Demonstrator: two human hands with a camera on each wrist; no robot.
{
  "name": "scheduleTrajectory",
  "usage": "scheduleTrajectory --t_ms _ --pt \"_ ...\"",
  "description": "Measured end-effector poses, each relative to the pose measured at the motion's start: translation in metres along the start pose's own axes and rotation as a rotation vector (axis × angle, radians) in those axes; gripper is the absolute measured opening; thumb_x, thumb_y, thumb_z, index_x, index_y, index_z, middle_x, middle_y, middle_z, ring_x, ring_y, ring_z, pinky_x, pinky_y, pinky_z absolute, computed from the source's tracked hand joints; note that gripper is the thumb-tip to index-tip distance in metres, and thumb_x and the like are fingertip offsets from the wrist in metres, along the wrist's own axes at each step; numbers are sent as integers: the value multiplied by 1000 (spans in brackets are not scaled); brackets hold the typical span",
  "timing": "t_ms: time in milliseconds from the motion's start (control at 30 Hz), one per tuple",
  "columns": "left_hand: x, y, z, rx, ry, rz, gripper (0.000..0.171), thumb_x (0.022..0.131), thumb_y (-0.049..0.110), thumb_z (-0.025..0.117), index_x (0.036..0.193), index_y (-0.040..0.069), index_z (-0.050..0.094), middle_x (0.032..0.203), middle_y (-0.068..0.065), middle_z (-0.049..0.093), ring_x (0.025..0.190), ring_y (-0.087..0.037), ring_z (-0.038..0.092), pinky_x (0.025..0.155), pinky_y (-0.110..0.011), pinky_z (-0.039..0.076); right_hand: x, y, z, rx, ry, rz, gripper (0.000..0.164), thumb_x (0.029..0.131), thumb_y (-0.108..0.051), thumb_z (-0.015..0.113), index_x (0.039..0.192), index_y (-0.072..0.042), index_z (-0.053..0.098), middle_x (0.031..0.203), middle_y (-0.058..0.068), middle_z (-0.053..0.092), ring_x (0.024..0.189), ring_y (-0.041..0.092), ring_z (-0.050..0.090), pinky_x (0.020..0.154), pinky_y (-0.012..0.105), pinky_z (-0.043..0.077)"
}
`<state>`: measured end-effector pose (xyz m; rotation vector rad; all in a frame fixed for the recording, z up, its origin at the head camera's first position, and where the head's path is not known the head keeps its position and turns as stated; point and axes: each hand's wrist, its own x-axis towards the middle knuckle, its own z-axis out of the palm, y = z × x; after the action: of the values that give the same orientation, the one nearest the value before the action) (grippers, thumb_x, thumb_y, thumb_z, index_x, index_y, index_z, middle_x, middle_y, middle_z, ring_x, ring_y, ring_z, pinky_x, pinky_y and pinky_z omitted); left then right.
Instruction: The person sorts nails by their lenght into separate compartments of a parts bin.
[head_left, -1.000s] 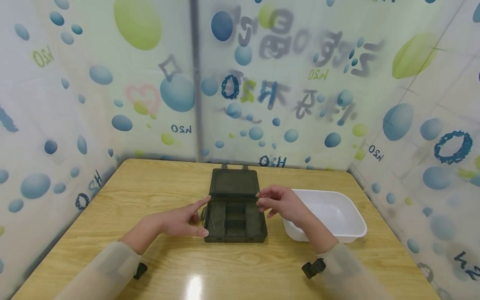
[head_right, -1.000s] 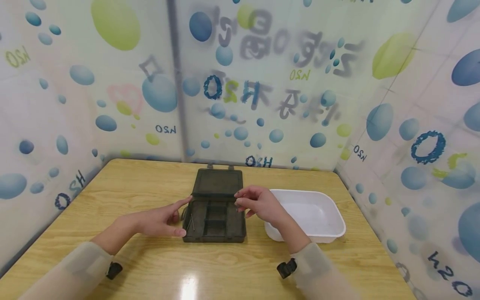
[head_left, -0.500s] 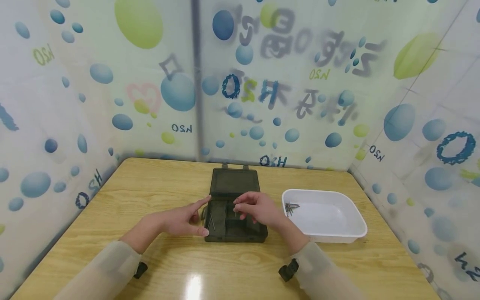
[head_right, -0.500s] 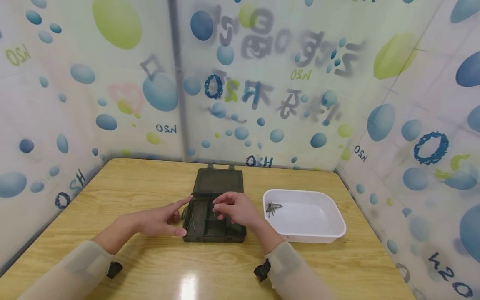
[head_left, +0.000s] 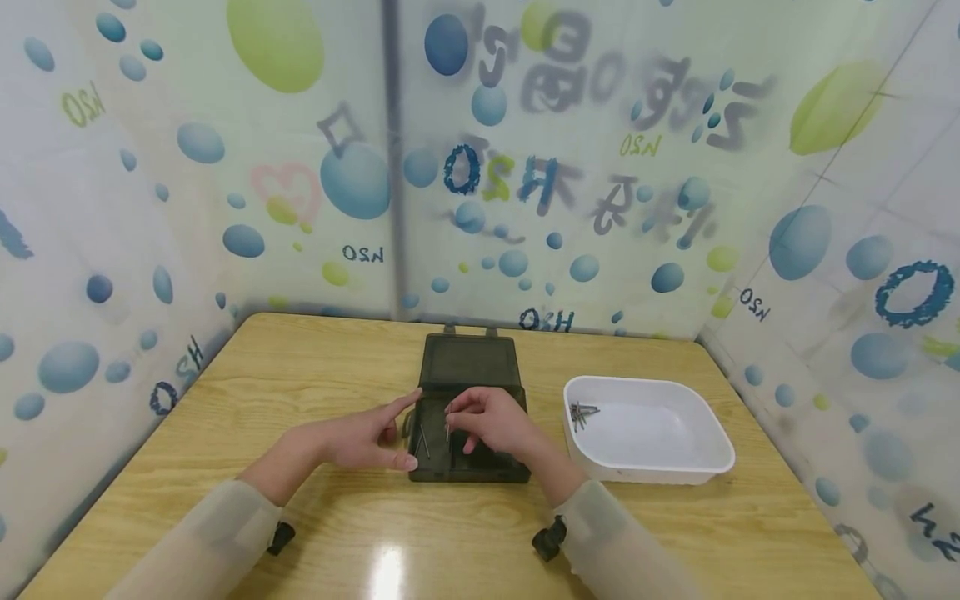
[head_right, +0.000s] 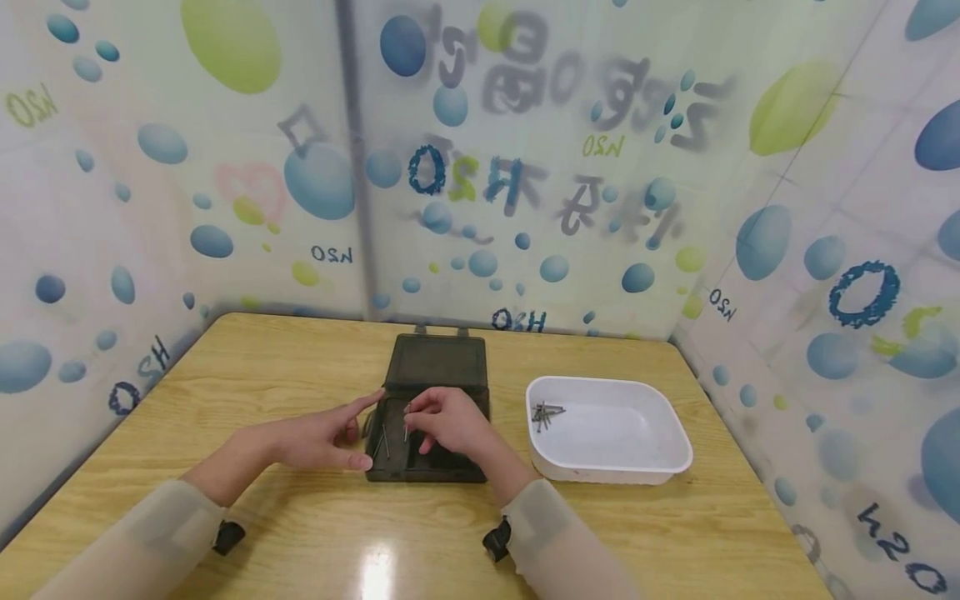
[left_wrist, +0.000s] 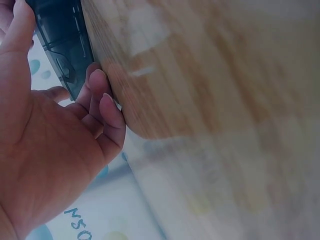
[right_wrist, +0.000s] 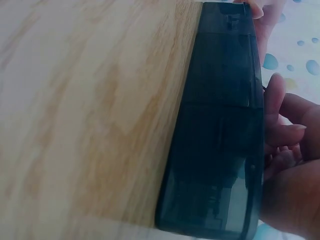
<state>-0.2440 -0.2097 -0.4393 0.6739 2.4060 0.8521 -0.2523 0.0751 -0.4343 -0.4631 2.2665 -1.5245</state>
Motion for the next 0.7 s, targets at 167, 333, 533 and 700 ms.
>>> scheduleTrajectory --t_ms 167,333,533,700 --pt "0 1 -1 -2 -8 -9 113 101 56 77 179 22 2 108 -6 58 100 -20 53 93 -44 43 -1 -2 1 -15 13 16 24 108 -22 71 123 -4 76 104 6 84 60 12 70 48 24 43" --pt "0 3 -1 -1 -6 8 114 101 55 77 179 19 3 107 -7 57 99 -21 52 92 -44 42 -6 0 -7 -23 15 -8 31 109 -27 70 128 -3 75 105 5 83 65 13 71 49 26 44" --pt "-1 2 -1 -1 -5 14 115 100 57 78 179 20 2 107 -7 55 98 -20 50 91 -45 41 -27 0 -48 -19 21 -27 32 111 -27 68 130 -2 72 109 12 79 72 15 70 60 30 49" --pt "-1 1 -1 -22 -12 22 115 101 53 78 179 19 1 102 -6 52 95 -20 48 89 -45 39 -49 6 -99 -74 119 4 27 110 -31 71 125 -9 75 108 13 78 78 23 70 63 33 52"
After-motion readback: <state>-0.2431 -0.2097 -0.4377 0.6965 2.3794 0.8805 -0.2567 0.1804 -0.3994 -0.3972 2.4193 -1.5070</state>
